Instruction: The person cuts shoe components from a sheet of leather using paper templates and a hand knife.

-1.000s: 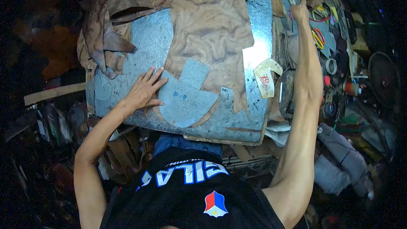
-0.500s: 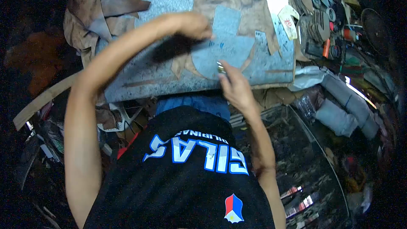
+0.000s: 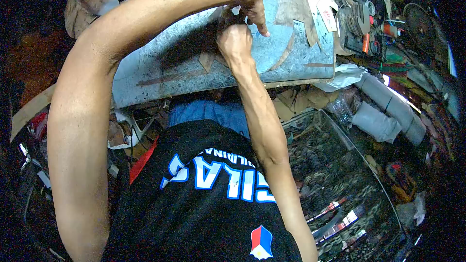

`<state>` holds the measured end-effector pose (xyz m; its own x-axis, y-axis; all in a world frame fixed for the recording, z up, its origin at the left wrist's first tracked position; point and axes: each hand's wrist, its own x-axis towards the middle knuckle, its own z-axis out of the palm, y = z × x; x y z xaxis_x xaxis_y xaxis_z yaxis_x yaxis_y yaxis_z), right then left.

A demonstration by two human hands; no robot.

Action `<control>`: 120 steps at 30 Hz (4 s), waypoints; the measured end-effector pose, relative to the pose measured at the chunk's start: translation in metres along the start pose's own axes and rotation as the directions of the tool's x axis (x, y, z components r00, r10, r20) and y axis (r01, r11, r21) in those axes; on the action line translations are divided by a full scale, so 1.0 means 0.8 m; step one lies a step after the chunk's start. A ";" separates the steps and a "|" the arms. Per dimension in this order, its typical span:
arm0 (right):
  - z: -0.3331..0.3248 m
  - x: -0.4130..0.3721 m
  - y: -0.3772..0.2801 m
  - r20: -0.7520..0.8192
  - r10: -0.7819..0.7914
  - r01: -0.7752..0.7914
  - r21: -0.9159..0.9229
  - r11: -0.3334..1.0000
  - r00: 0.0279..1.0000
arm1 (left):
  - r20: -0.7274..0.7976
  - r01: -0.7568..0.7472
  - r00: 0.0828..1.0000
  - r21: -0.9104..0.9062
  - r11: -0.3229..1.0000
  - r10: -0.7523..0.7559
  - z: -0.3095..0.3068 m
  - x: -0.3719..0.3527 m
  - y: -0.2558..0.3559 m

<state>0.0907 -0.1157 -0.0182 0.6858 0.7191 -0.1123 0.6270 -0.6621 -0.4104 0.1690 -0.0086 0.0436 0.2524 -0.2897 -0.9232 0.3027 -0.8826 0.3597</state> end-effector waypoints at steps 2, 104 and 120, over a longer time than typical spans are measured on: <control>0.004 0.004 -0.001 -0.091 -0.073 0.073 -0.010 0.997 0.993 | -0.007 0.016 1.000 0.002 1.000 -0.016 0.003 -0.004 0.000; -0.158 -0.087 0.172 0.550 -0.469 0.456 0.172 0.873 0.691 | -0.722 0.432 0.645 0.074 0.899 -0.250 0.160 0.027 0.072; -0.173 -0.042 0.213 0.571 -0.617 0.655 0.172 0.735 0.542 | -0.723 0.435 0.577 -0.123 0.892 -0.381 0.164 0.039 0.093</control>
<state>0.2254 -0.2818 0.0412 -0.2260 0.9186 -0.3243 0.8469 0.0207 -0.5314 0.0788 -0.1320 0.0235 0.6945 0.4364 -0.5720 0.4926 -0.8679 -0.0639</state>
